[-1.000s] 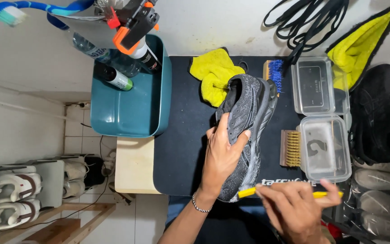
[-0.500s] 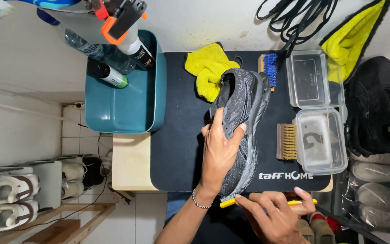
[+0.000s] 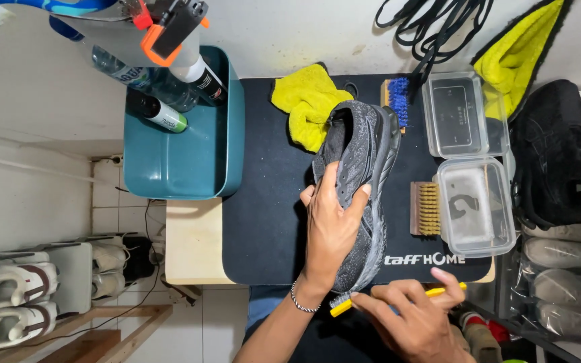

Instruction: The person scrubs a gray sneaker with a yellow brush, applying a white cleaning solution to the upper and midsole. They rotate the shoe to clean different sides and the heel area, then place it on the mat.

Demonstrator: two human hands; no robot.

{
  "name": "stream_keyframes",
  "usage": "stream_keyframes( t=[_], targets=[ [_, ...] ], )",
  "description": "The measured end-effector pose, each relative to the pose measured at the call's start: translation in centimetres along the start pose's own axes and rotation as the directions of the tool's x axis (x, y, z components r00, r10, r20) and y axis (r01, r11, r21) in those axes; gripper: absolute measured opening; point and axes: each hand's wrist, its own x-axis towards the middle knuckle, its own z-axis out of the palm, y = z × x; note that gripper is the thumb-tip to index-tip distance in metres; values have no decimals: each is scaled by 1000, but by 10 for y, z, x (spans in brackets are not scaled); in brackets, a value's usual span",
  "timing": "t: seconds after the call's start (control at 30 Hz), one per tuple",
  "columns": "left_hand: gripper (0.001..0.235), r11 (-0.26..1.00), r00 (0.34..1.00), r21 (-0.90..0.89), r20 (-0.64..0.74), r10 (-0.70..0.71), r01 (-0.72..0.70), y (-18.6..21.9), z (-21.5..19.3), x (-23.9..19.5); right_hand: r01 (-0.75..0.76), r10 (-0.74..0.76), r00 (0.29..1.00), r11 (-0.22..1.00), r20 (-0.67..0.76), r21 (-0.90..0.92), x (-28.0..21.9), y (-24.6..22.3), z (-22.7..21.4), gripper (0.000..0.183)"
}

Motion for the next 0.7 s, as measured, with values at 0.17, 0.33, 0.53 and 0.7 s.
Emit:
stream_keyframes(
  t=[0.17,0.33,0.53,0.7],
  targets=[
    [54,995,995,5,-3,102,-102,-6,1,3,-191,191,981,982,-21,5,1,30,-8,2],
    [60,1000,999,-5,22,26,-26,-5,-5,3,-83,78,995,991,55,105,6,26,-7,9],
    [75,996,992,9,84,-93,92,-4,-7,2,-169,165,982,985,89,43,30,69,-5,4],
    [81,995,993,6,74,-95,95,-16,-3,5,-41,-13,988,937,153,346,48,82,0,16]
  ],
)
